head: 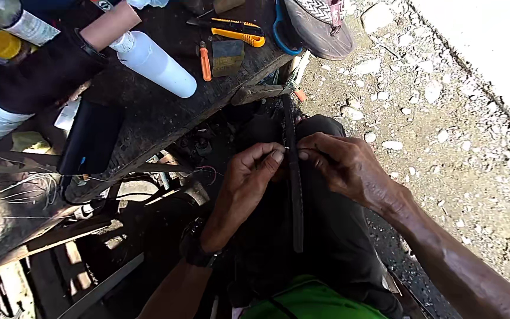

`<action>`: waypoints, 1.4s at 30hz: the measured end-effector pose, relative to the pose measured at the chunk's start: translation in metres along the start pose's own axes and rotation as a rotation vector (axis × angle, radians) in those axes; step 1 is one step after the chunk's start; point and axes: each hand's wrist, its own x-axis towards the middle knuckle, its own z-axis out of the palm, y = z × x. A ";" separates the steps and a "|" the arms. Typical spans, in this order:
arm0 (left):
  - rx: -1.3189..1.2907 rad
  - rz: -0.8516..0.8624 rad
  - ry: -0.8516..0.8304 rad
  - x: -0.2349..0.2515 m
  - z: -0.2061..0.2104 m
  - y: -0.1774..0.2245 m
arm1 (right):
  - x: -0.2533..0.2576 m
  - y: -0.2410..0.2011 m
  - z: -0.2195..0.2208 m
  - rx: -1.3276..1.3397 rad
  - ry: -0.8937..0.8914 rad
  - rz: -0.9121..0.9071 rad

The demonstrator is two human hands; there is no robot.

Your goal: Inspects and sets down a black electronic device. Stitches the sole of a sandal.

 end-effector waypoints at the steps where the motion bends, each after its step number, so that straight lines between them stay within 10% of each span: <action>1: 0.113 0.091 0.038 -0.001 -0.006 -0.002 | -0.002 0.001 0.001 0.008 -0.004 0.005; 7: 0.498 0.378 0.031 0.022 -0.020 -0.027 | -0.011 0.002 0.009 0.059 0.049 -0.025; 19: -0.186 0.357 -0.562 -0.058 -0.012 -0.006 | -0.016 0.002 0.009 0.002 0.086 -0.039; 26: -0.378 0.118 -0.377 -0.058 -0.011 -0.017 | -0.019 -0.002 0.012 -0.044 0.123 -0.043; 31: 0.004 0.222 -0.012 -0.008 -0.012 -0.014 | -0.019 0.000 0.013 -0.060 0.125 -0.065; 42: 0.218 0.164 -0.132 -0.005 -0.009 -0.007 | -0.018 -0.010 0.008 -0.138 0.076 0.007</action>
